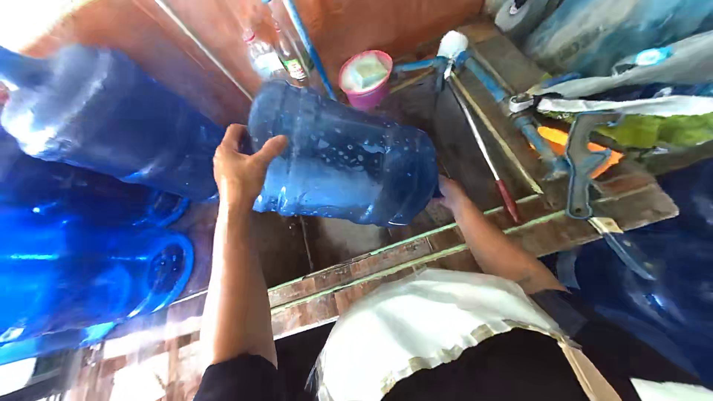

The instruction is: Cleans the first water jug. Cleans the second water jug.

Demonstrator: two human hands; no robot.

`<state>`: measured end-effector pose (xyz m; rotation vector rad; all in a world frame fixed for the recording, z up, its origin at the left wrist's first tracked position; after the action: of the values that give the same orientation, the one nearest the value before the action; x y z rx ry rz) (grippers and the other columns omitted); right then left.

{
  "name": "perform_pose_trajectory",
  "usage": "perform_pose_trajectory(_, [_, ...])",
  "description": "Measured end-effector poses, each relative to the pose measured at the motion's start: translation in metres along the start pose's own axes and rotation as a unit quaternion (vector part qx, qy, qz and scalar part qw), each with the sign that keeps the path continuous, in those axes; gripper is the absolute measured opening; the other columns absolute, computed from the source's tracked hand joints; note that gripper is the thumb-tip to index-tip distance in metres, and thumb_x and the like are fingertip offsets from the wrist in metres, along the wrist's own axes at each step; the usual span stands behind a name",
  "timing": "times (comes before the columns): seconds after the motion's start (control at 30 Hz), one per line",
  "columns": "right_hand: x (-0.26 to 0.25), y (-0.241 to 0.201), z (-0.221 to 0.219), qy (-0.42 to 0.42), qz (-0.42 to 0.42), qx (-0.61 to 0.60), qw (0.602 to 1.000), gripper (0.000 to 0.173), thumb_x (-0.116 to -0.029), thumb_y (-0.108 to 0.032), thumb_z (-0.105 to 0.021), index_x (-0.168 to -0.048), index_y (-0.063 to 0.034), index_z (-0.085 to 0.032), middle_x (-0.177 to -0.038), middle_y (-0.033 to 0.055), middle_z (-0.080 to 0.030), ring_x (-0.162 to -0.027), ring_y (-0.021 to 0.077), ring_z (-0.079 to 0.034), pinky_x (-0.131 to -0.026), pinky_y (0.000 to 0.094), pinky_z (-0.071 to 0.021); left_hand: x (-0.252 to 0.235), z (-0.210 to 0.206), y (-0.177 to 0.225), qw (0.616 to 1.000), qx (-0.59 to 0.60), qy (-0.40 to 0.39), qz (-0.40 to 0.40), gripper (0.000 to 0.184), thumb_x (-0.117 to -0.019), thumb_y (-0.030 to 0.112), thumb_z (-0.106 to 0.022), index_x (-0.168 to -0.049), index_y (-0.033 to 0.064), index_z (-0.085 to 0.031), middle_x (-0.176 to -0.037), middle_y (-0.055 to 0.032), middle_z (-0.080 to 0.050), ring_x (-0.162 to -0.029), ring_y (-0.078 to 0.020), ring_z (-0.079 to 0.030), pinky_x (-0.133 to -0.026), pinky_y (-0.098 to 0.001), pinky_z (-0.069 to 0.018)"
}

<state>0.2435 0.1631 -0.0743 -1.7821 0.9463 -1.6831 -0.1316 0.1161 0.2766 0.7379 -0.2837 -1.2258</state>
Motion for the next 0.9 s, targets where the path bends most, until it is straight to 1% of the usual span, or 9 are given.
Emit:
perform_pose_trajectory(0.07, [0.015, -0.008, 0.0, 0.002, 0.003, -0.033, 0.999, 0.044, -0.111, -0.036, -0.041, -0.138, -0.0043, -0.054, -0.121, 0.0151, -0.062, -0.1, 0.0221, -0.061, -0.085, 0.0404, -0.0532, 0.017, 0.004, 0.047, 0.998, -0.037, 0.014, -0.047, 0.069, -0.0833, 0.053, -0.076, -0.132, 0.0068, -0.06, -0.121, -0.0196, -0.067, -0.111, -0.0327, -0.065, -0.094, -0.0619, -0.0496])
perform_pose_trajectory(0.13, [0.015, -0.006, 0.001, -0.01, 0.047, -0.078, 0.996, 0.041, -0.1118, -0.031, -0.04, -0.138, -0.0026, -0.052, -0.121, 0.0148, -0.062, -0.1, 0.0204, -0.06, -0.086, 0.0397, -0.0521, 0.037, 0.003, 0.088, 0.992, -0.069, 0.022, -0.099, 0.072, -0.0826, 0.056, -0.075, -0.133, 0.007, -0.059, -0.12, -0.0198, -0.067, -0.11, -0.0315, -0.066, -0.094, -0.0609, -0.0494])
perform_pose_trajectory(0.23, [0.005, -0.005, 0.006, -0.036, 0.151, -0.151, 0.976, 0.035, -0.1119, -0.026, -0.039, -0.135, -0.0036, -0.053, -0.115, 0.0088, -0.063, -0.097, 0.0125, -0.061, -0.084, 0.0332, -0.0548, 0.063, 0.002, 0.135, 0.98, -0.09, 0.04, -0.173, 0.073, -0.0804, 0.058, -0.075, -0.132, 0.0094, -0.059, -0.118, -0.0158, -0.068, -0.106, -0.0239, -0.067, -0.091, -0.0528, -0.0516])
perform_pose_trajectory(0.3, [0.024, -0.019, 0.012, -0.012, 0.207, -0.129, 0.97, 0.03, -0.1101, -0.015, -0.042, -0.132, 0.0012, -0.054, -0.114, 0.0106, -0.062, -0.097, 0.0101, -0.061, -0.085, 0.0283, -0.054, 0.077, -0.001, 0.162, 0.968, -0.092, 0.036, -0.231, 0.075, -0.0805, 0.057, -0.076, -0.134, 0.0087, -0.058, -0.122, -0.0158, -0.067, -0.109, -0.021, -0.066, -0.094, -0.0477, -0.0524])
perform_pose_trajectory(0.33, [0.041, -0.029, 0.015, -0.002, 0.219, -0.084, 0.972, 0.031, -0.108, -0.008, -0.046, -0.134, 0.0059, -0.054, -0.121, 0.016, -0.063, -0.104, 0.0125, -0.061, -0.091, 0.029, -0.053, 0.083, -0.003, 0.174, 0.96, -0.094, 0.028, -0.263, 0.076, -0.0813, 0.057, -0.076, -0.135, 0.0077, -0.056, -0.124, -0.0153, -0.066, -0.11, -0.0185, -0.066, -0.095, -0.0433, -0.053])
perform_pose_trajectory(0.43, [0.095, -0.057, 0.018, -0.052, 0.136, -0.036, 0.989, 0.037, -0.1079, -0.003, -0.046, -0.142, 0.0092, -0.048, -0.141, 0.0215, -0.056, -0.124, 0.0181, -0.056, -0.109, 0.0315, -0.0436, 0.102, -0.01, 0.211, 0.923, -0.103, 0.019, -0.369, 0.081, -0.0804, 0.057, -0.077, -0.135, 0.0001, -0.055, -0.126, -0.0169, -0.063, -0.113, -0.0124, -0.063, -0.1, -0.0302, -0.0497])
perform_pose_trajectory(0.63, [0.101, -0.053, 0.013, -0.093, 0.076, -0.117, 0.986, 0.04, -0.1103, -0.003, -0.036, -0.148, 0.0083, -0.04, -0.15, 0.0223, -0.048, -0.134, 0.0224, -0.051, -0.112, 0.0326, -0.0396, 0.127, -0.014, 0.267, 0.859, -0.139, -0.005, -0.493, 0.086, -0.0807, 0.061, -0.076, -0.138, 0.0002, -0.055, -0.132, -0.0161, -0.061, -0.122, -0.0112, -0.058, -0.107, -0.029, -0.0442])
perform_pose_trajectory(0.77, [0.099, -0.053, 0.006, -0.118, 0.057, -0.129, 0.983, 0.039, -0.1108, -0.003, -0.032, -0.147, 0.0079, -0.041, -0.148, 0.0221, -0.05, -0.129, 0.0215, -0.054, -0.109, 0.031, -0.0412, 0.134, -0.008, 0.284, 0.84, -0.144, -0.009, -0.523, 0.085, -0.0817, 0.059, -0.076, -0.139, 0.0013, -0.054, -0.136, -0.0122, -0.061, -0.126, -0.01, -0.057, -0.109, -0.0286, -0.0451])
perform_pose_trajectory(0.9, [0.102, -0.051, 0.003, -0.131, 0.049, -0.156, 0.978, 0.041, -0.1112, -0.003, -0.03, -0.15, 0.009, -0.038, -0.152, 0.0244, -0.046, -0.135, 0.0241, -0.05, -0.113, 0.0322, -0.0371, 0.135, -0.01, 0.286, 0.833, -0.128, -0.044, -0.536, 0.085, -0.0822, 0.056, -0.078, -0.14, -0.0008, -0.053, -0.139, -0.0113, -0.058, -0.131, -0.0079, -0.054, -0.112, -0.0264, -0.0426])
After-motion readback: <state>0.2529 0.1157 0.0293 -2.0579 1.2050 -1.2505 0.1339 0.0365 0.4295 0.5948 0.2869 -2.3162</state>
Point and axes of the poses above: each hand's wrist, its own x-axis away from the middle knuckle, its own z-axis out of the back of the hand, y = z × x, the point moved 10 cm from there along -x, towards the middle knuckle
